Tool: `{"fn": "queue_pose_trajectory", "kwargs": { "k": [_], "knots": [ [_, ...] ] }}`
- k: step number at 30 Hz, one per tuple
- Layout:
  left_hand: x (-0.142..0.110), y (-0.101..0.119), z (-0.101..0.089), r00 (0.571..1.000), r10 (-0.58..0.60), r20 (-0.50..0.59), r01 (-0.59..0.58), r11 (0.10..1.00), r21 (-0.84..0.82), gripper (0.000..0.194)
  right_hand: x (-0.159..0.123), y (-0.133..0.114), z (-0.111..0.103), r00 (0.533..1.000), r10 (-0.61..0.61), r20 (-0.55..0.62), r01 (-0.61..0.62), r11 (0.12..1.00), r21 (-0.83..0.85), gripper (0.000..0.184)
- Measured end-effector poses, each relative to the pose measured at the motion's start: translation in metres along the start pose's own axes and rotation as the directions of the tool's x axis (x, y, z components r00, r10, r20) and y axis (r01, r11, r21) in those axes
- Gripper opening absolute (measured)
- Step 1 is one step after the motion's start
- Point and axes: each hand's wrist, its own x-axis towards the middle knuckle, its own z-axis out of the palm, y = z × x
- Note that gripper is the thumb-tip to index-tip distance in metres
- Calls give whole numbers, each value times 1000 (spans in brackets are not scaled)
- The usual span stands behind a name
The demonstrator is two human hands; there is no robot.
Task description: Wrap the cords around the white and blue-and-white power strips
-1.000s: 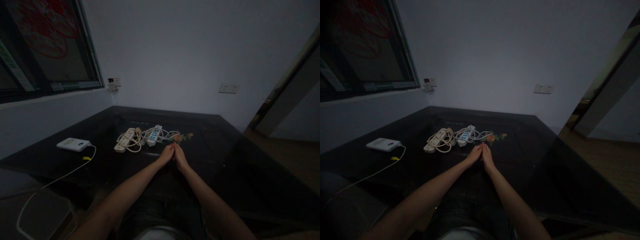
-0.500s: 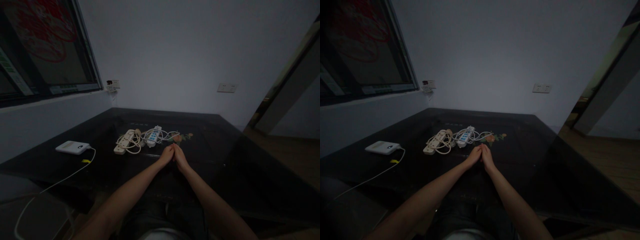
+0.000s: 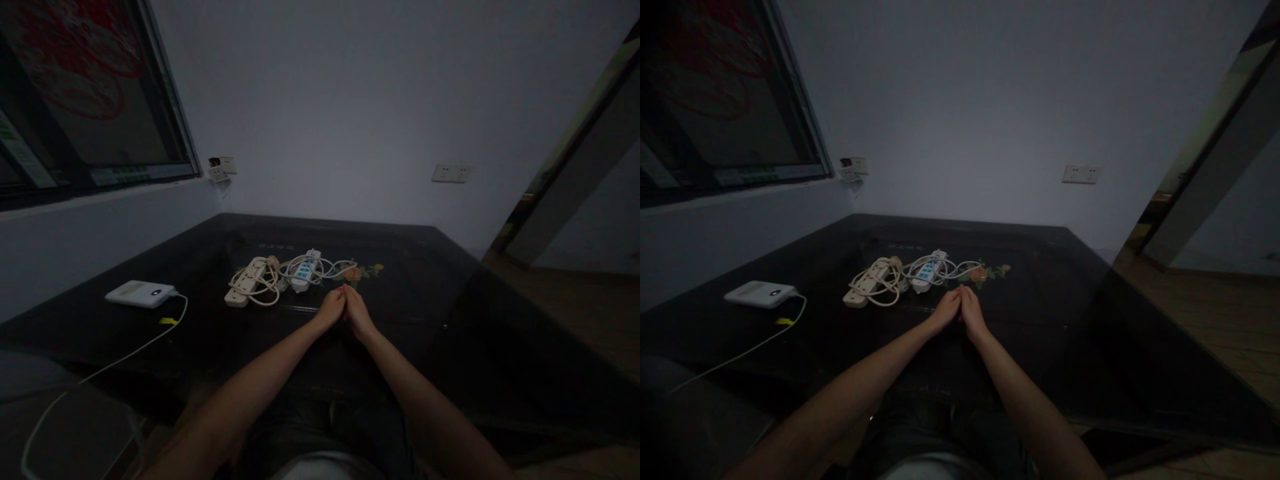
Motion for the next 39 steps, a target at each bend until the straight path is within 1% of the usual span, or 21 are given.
{"fn": "queue_pose_trajectory", "kwargs": {
  "k": [15,24,31,39],
  "knots": [
    [0,-2,0,1000,-3,6,3,1000,-11,29,1,0,0,1000,-1,24,2,1000,-17,39],
    [1,-4,-1,1000,21,-7,-21,1000,-8,27,2,0,-1,1000,1,25,0,1000,-17,38],
    [0,-3,0,1000,17,20,-17,1000,-8,29,-1,-1,-1,1000,-6,31,7,1000,-15,38],
    [0,-2,0,1000,21,20,-21,1000,-2,27,0,-1,-1,1000,3,24,-2,1000,-26,38]
  ]
}}
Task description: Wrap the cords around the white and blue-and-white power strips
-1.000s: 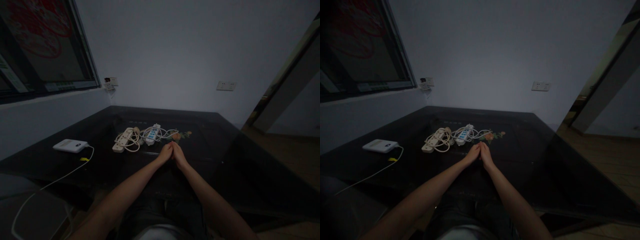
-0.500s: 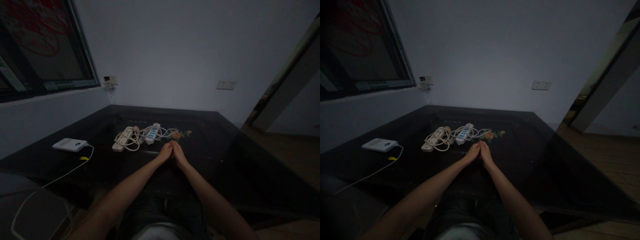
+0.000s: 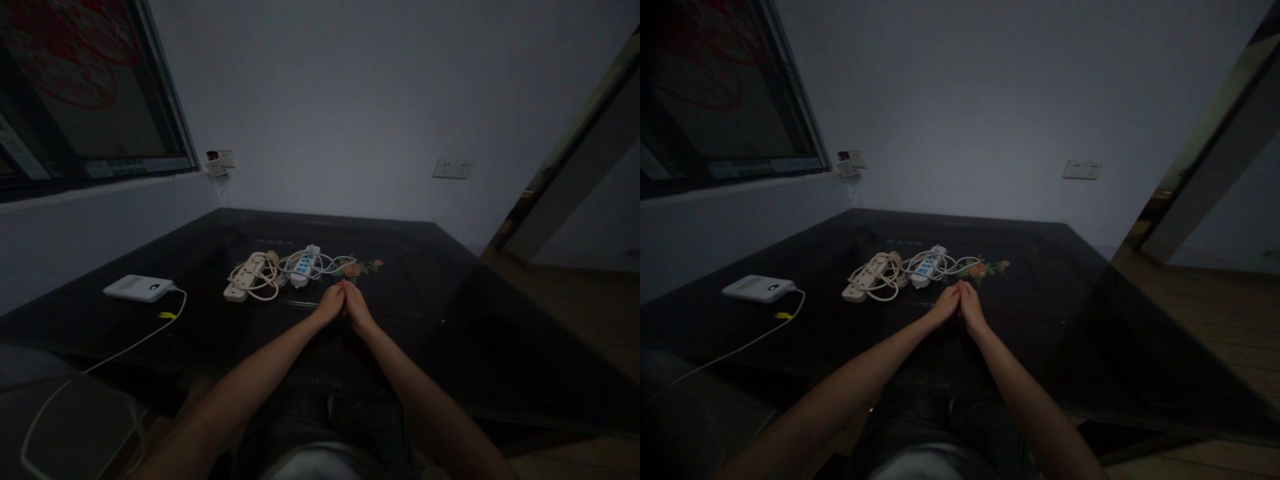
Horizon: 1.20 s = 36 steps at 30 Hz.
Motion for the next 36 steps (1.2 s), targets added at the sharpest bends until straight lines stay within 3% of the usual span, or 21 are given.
{"fn": "queue_pose_trajectory", "kwargs": {
  "k": [36],
  "knots": [
    [2,-6,-1,1000,-21,5,21,998,52,27,2,3,-1,1000,-18,23,19,999,-37,37]
  ]
}}
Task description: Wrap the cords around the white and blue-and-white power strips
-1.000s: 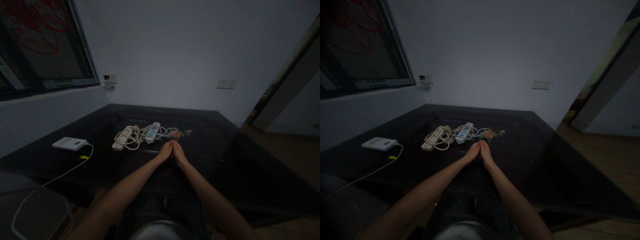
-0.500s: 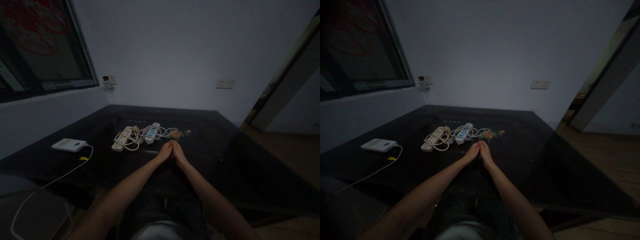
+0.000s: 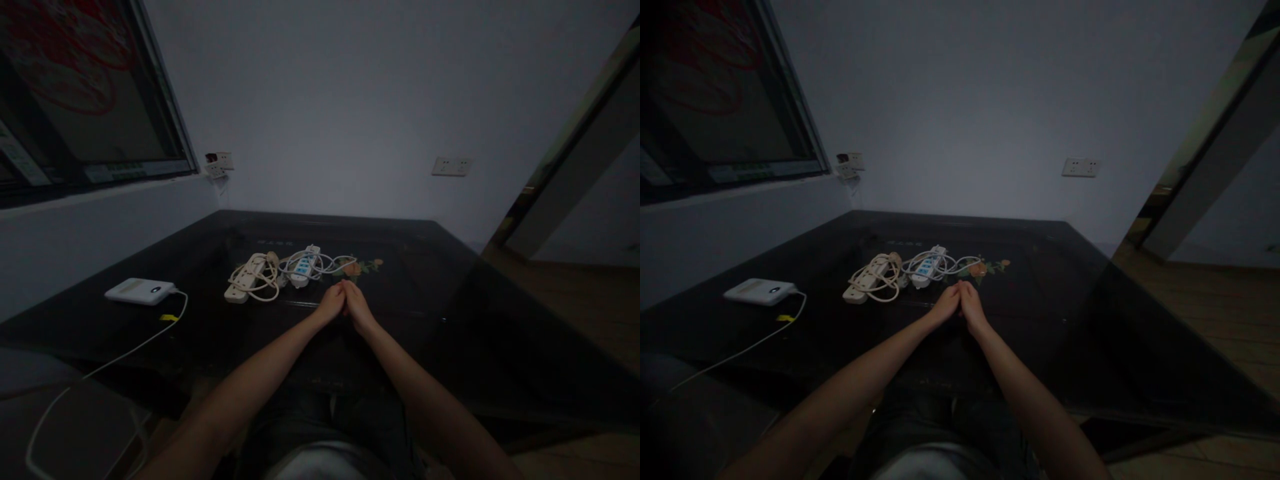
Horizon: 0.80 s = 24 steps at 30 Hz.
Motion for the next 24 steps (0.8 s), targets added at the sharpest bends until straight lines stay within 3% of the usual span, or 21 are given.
{"fn": "queue_pose_trajectory", "kwargs": {
  "k": [16,24],
  "knots": [
    [0,-1,0,999,30,34,-32,997,69,31,1,-1,0,1000,-4,-16,4,1000,-12,36],
    [1,12,-18,994,77,82,-92,977,195,31,3,-3,3,999,-34,2,34,999,20,39]
  ]
}}
